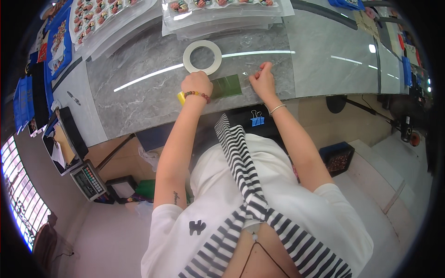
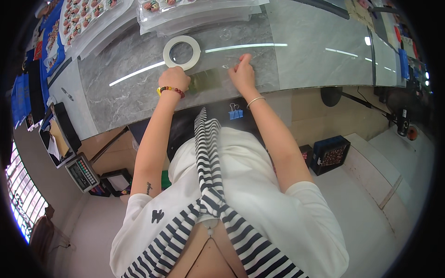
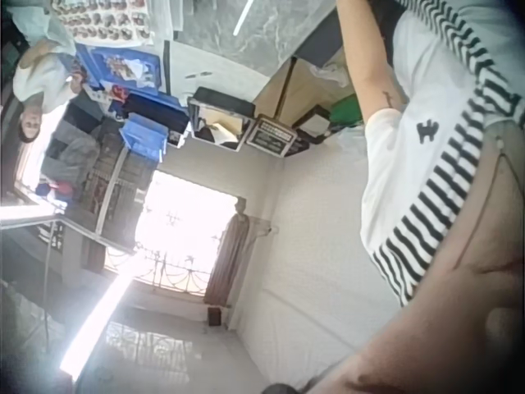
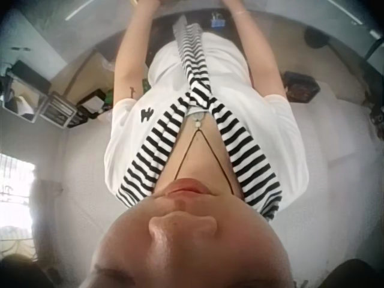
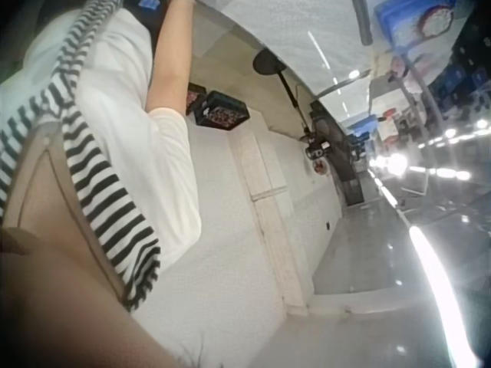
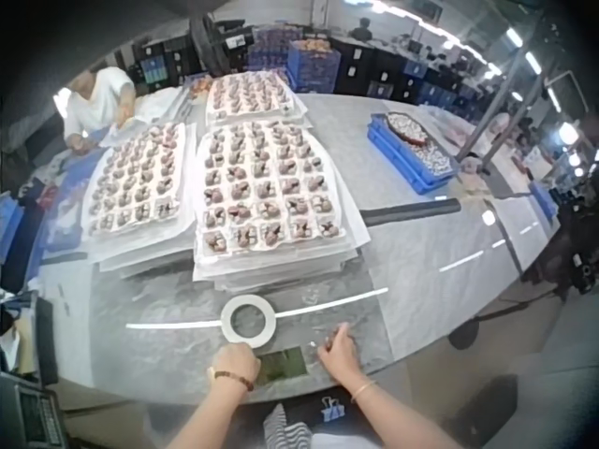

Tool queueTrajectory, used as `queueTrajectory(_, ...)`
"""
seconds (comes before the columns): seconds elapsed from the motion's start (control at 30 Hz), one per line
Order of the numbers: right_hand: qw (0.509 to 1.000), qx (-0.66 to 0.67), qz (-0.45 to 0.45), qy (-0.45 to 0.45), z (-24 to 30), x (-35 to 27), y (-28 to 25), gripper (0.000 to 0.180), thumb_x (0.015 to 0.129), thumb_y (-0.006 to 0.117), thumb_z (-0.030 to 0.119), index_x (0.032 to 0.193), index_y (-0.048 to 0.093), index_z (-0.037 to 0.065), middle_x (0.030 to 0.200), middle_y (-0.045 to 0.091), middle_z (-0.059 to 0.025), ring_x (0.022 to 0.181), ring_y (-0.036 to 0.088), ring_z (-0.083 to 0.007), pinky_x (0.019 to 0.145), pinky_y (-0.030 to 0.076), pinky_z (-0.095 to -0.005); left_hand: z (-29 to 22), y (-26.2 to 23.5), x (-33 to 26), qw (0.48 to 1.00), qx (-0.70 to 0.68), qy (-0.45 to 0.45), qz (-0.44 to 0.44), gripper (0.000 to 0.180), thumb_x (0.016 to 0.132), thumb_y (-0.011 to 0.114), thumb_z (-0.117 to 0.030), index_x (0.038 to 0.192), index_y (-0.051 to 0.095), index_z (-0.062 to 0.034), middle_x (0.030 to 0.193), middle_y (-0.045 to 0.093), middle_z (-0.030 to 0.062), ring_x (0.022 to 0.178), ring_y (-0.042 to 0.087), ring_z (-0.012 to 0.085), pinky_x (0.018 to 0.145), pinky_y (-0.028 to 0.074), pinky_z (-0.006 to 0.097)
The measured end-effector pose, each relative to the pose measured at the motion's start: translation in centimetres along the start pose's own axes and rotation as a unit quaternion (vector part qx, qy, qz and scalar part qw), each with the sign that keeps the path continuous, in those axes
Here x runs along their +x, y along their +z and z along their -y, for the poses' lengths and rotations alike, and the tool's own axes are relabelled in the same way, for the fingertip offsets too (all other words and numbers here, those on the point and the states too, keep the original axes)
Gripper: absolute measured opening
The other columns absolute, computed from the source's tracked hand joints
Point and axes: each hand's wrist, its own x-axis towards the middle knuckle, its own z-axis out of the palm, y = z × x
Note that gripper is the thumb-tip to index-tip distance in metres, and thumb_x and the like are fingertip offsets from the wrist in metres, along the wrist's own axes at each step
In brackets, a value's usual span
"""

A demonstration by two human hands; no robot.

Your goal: Cutting tape and applying it to small electronic or plastic components.

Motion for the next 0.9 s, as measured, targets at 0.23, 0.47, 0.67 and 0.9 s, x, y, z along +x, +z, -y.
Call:
queueTrajectory(0.23,0.954,-0.237,-0.125,-0.137,1.2,-0.7,-2.7,0.046,0.073,0.066,0.012,0.113,0.045,0.004,0.093,0.059,-0.0130,0.091,0.059,-0.0299,0.076,0.047,-0.0433,-0.2,1.1,-0.1,0.999,0.011,-0.010,-0.035,0.017,0.079,0.058,-0.017,0.083,0.072,-0.0071,0.087,0.071,0.0132,0.085,0.069,0.0290,0.072,0.056,0.036)
queueTrajectory(0.47,0.880,-0.172,0.169,-0.410,3.8,-3.2,-0.6,0.033,0.076,0.057,0.009,0.109,0.059,0.008,0.098,0.057,-0.0102,0.099,0.056,-0.0290,0.083,0.046,-0.0419,0.0,1.0,-0.4,1.000,0.003,-0.004,-0.024,0.022,0.078,0.060,-0.021,0.088,0.071,-0.0052,0.092,0.070,0.0162,0.089,0.068,0.0318,0.075,0.055,0.039)
queueTrajectory(0.67,0.895,-0.100,0.286,-0.327,3.7,-2.4,1.3,0.031,0.078,0.051,0.005,0.106,0.063,0.008,0.098,0.062,-0.0104,0.095,0.059,-0.0285,0.081,0.049,-0.0388,0.4,1.0,-0.7,1.000,-0.003,-0.009,-0.015,0.028,0.076,0.061,-0.025,0.092,0.070,-0.0033,0.095,0.069,0.0187,0.090,0.067,0.0336,0.077,0.054,0.040)
queueTrajectory(0.9,0.864,0.222,0.444,0.085,3.8,1.2,5.3,0.033,0.085,0.040,0.000,0.110,0.061,-0.006,0.090,0.068,-0.0149,0.075,0.067,-0.0179,0.065,0.053,-0.0280,0.0,0.9,-0.2,1.000,0.003,0.007,-0.015,0.029,0.075,0.062,-0.027,0.089,0.070,-0.0034,0.091,0.069,0.0181,0.087,0.067,0.0332,0.076,0.054,0.040)
